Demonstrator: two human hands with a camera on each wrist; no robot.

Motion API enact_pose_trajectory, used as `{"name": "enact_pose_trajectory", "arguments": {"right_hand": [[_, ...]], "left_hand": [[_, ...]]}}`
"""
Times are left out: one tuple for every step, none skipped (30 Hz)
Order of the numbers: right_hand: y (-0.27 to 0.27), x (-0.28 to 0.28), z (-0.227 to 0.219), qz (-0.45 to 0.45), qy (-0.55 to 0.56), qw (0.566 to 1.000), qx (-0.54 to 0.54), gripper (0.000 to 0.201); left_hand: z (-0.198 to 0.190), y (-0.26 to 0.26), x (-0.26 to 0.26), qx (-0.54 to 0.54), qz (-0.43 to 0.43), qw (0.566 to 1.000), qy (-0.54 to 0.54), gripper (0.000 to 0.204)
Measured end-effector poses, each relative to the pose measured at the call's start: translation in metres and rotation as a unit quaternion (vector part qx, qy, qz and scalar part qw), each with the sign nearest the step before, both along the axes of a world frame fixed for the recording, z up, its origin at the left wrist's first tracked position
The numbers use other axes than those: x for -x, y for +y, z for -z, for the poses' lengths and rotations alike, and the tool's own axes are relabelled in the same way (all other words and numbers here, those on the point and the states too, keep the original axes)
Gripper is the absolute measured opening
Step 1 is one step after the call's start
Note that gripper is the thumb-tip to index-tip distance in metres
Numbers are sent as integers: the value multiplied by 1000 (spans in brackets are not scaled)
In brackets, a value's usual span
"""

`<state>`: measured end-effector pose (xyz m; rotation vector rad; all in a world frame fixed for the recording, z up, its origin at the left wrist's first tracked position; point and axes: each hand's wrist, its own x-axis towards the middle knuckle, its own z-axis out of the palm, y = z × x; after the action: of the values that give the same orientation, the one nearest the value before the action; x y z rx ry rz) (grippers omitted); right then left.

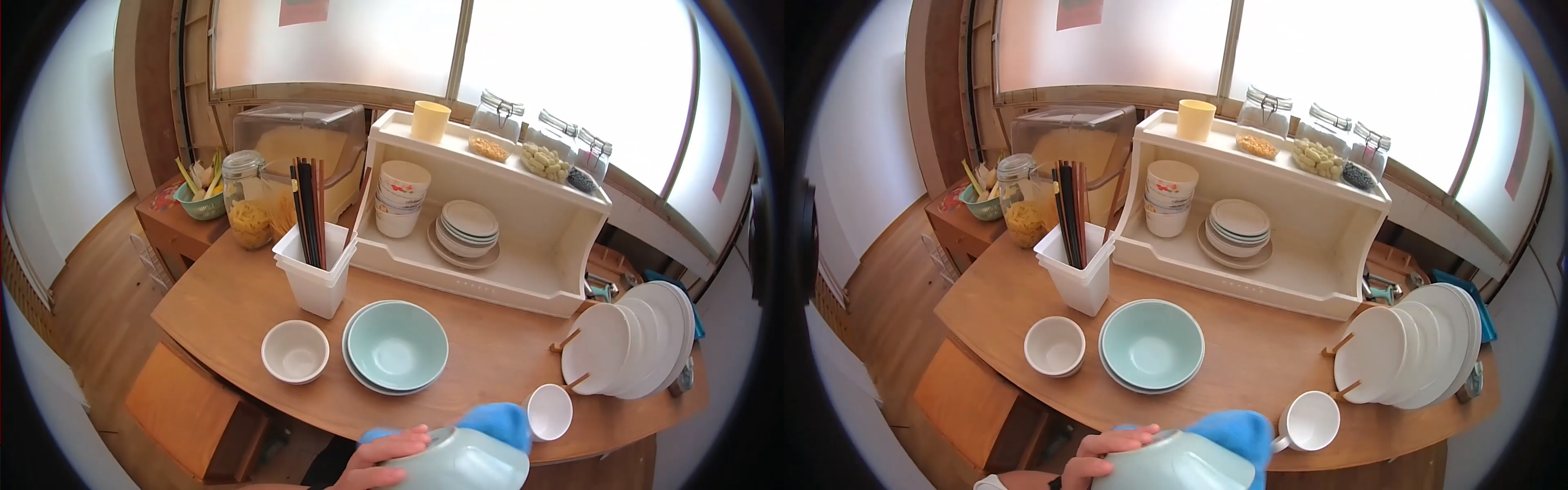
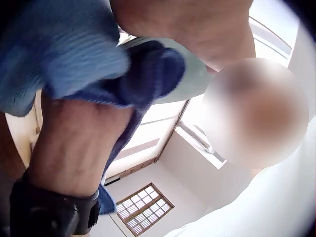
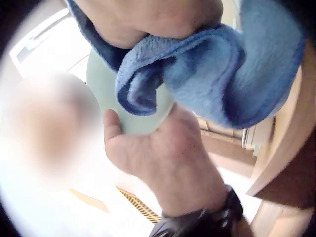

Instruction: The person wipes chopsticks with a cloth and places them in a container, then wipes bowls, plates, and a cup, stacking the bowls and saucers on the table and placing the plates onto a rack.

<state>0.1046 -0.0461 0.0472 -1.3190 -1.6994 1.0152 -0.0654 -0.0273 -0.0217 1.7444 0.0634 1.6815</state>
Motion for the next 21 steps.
{"name": "enact_pose_trajectory", "arguments": {"right_hand": [[1,8,2,-16,2,1000,4,38],[3,14,3,-28,3,1000,7,38],[3,18,3,-35,3,999,8,38],[5,19,2,-36,5,999,7,38],[6,19,1,-33,6,999,5,38],[5,15,0,-26,6,1000,1,38],[3,9,-2,-11,9,1000,-1,38],[2,1,-3,5,12,1000,-1,38],[0,-5,-6,25,15,1000,-3,38],[0,-12,-9,42,17,999,-4,38],[-1,-16,-13,53,17,998,-7,38],[-1,-20,-15,62,14,998,-10,38],[-2,-21,-14,61,16,998,-9,38],[-6,-19,-10,57,18,998,-4,38],[-4,-16,-8,45,16,999,-2,38],[-4,-12,-7,33,17,999,1,38],[-4,-6,-4,13,18,1000,4,38],[-5,-1,-1,-2,16,1000,7,38],[-3,4,-2,-19,15,1000,9,38],[-2,10,-2,-33,18,999,11,38],[-1,14,-3,-45,20,999,12,38]], "left_hand": [[7,-2,-5,-7,-26,1000,-17,58],[12,-1,-5,-7,-24,1000,-13,58],[13,2,-5,-12,-30,999,1,60],[11,6,-5,-20,-36,999,13,62],[10,6,-5,-22,-34,999,12,62],[8,4,-5,-18,-64,998,19,63],[5,3,-5,-13,-94,995,27,64],[-2,5,1,-13,-91,995,27,64],[-13,12,13,-53,-59,993,84,64],[-24,17,23,-92,-24,986,140,64],[-31,20,29,-110,-17,976,187,61],[-30,19,27,-111,-11,976,188,61],[-27,16,26,-92,-4,983,161,60],[-23,13,24,-73,2,988,134,59],[-19,9,20,-72,4,988,135,59],[-15,4,15,-25,2,996,86,59],[-11,-1,10,23,-3,999,36,59],[-4,-2,1,26,-3,999,39,59],[5,0,-8,12,-26,1000,2,61],[12,1,-10,-3,-46,998,-32,62],[8,1,-2,5,-49,998,46,69]]}}
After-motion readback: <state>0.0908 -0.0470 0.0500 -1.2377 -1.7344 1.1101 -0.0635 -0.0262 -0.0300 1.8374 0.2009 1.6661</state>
